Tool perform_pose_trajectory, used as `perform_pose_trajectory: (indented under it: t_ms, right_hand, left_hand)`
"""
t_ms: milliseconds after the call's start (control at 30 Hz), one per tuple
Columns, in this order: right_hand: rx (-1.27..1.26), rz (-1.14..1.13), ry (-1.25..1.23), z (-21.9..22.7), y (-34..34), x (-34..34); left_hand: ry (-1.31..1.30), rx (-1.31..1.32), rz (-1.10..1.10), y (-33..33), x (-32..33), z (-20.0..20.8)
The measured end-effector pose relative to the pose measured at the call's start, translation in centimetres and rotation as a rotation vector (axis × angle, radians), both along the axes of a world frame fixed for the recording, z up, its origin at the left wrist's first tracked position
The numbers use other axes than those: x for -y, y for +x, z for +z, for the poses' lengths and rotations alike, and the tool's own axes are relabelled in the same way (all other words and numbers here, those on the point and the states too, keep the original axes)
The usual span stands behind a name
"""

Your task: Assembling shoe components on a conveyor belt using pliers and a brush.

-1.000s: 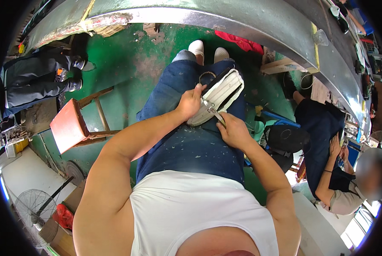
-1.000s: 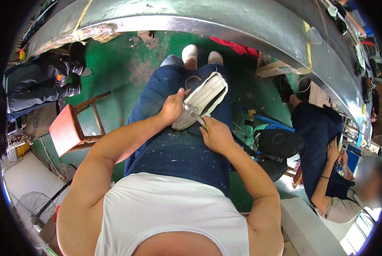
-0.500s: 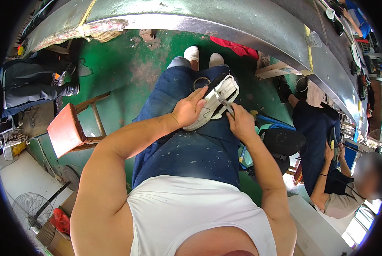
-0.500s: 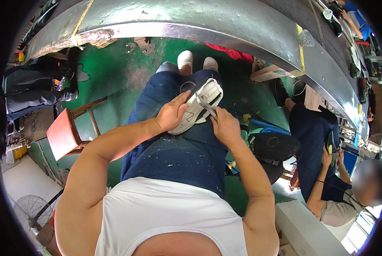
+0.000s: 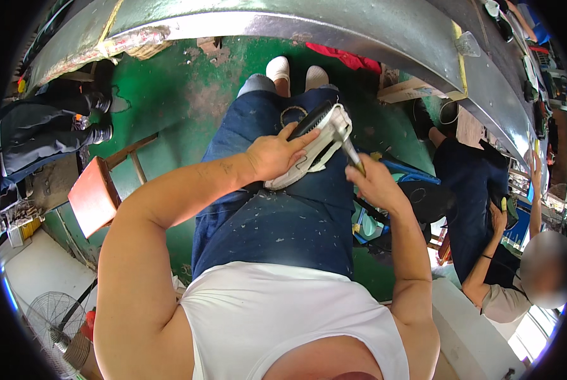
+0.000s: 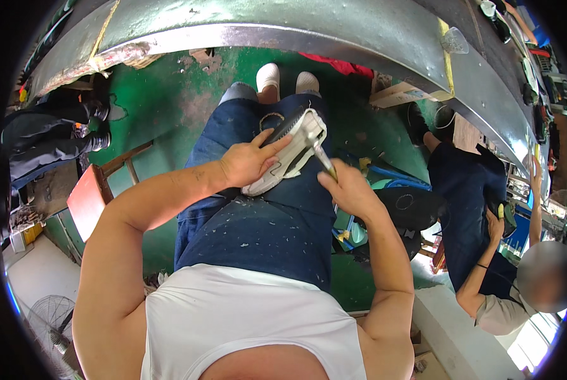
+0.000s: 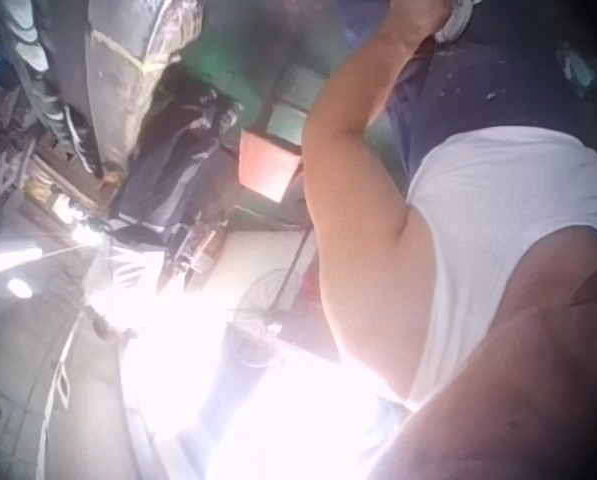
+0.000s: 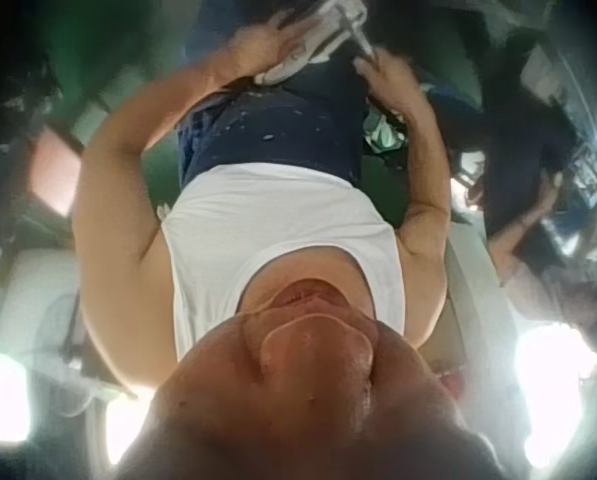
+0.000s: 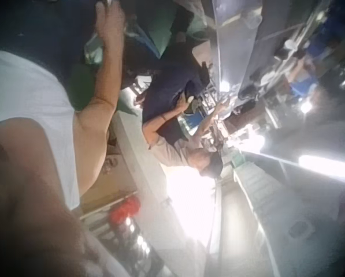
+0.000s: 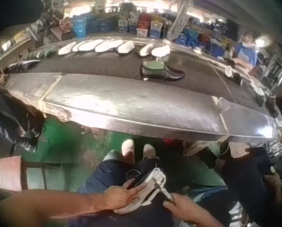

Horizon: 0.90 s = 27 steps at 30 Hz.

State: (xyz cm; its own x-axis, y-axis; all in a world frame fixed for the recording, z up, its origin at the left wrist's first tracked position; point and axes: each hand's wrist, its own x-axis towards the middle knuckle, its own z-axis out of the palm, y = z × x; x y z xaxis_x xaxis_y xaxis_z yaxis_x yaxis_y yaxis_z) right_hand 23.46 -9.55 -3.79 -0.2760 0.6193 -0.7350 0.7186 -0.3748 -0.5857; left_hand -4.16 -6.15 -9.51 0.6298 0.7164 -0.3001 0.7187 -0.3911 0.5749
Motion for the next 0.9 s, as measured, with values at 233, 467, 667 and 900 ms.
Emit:
perform_pose_trajectory:
  t_ms: [233, 467, 667, 900]
  right_hand:
    - [0.195, 0.096, 0.633, -4.7, -2.8, -1.2]
    - [0.172, 0.065, 0.652, -5.1, -2.8, -0.8]
    - [0.144, 0.149, 0.505, -1.4, -3.7, -1.4]
    - [0.132, 0.303, 0.484, -2.7, -6.5, 1.4]
  left_hand:
    - [-0.012, -0.19, -0.093, 0.3, -0.6, 2.5]
    - [-0.139, 0.139, 0.137, -1.0, 2.9, -1.3]
    - [-0.424, 0.592, 0.629, -1.0, 4.6, -4.8]
    - [-0.466, 0.528, 0.566, -1.4, 3.8, -3.4]
